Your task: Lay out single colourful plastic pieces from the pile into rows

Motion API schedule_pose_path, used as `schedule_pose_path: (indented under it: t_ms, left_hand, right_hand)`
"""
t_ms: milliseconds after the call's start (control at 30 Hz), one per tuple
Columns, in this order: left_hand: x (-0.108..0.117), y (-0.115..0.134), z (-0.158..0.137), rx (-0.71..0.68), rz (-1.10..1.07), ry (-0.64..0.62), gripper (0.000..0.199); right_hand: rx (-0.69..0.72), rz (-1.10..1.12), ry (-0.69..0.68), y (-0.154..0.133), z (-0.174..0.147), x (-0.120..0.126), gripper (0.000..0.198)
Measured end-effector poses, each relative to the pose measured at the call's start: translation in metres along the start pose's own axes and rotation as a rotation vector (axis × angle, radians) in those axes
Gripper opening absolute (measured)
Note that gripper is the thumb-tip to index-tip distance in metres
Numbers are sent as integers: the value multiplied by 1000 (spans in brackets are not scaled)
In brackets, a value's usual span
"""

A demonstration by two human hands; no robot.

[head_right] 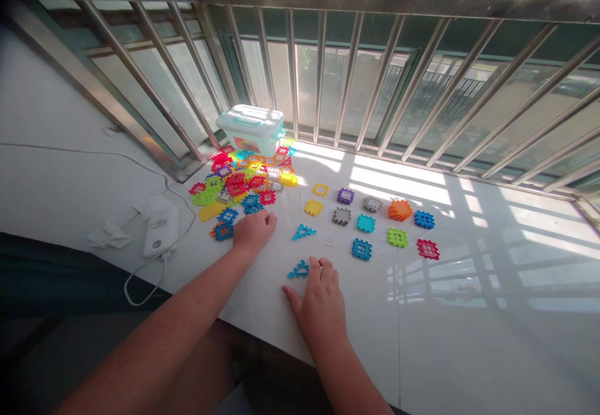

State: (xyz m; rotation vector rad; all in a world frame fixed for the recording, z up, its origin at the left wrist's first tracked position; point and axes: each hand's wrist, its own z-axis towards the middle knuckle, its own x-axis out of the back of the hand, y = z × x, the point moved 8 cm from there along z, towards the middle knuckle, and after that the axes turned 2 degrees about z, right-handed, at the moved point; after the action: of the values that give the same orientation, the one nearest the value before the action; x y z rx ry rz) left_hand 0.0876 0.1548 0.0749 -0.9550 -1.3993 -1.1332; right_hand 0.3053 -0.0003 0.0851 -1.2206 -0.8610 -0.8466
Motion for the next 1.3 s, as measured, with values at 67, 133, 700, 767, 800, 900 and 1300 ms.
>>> schedule_pose_path:
  t_ms: [67,133,700,767,800,900,1300]
  left_hand:
    - [0,0,0,1,-1,2,45]
    - [0,0,0,3,-6,1,45]
    - [1,1,-1,3,-33,-44,46]
    - [1,0,-1,7,-27,-39,46]
    - [1,0,0,10,-23,-36,46]
    - [0,0,0,10,-14,-28,45]
    - [-3,-1,1,4,-12,-19,45]
  right_hand:
    - [-22,-20,4,-8,3,-2,70]
    - [-51,-54,-14,-15,6,-4,59]
    - [155,137,65,-7,71,28,48]
    - [182,119,102,-3,90,29,48]
    - [197,112,114,-2,97,27,48]
    - [227,94,135,0,105,12,48]
    - [150,34,230,5,100,2,46]
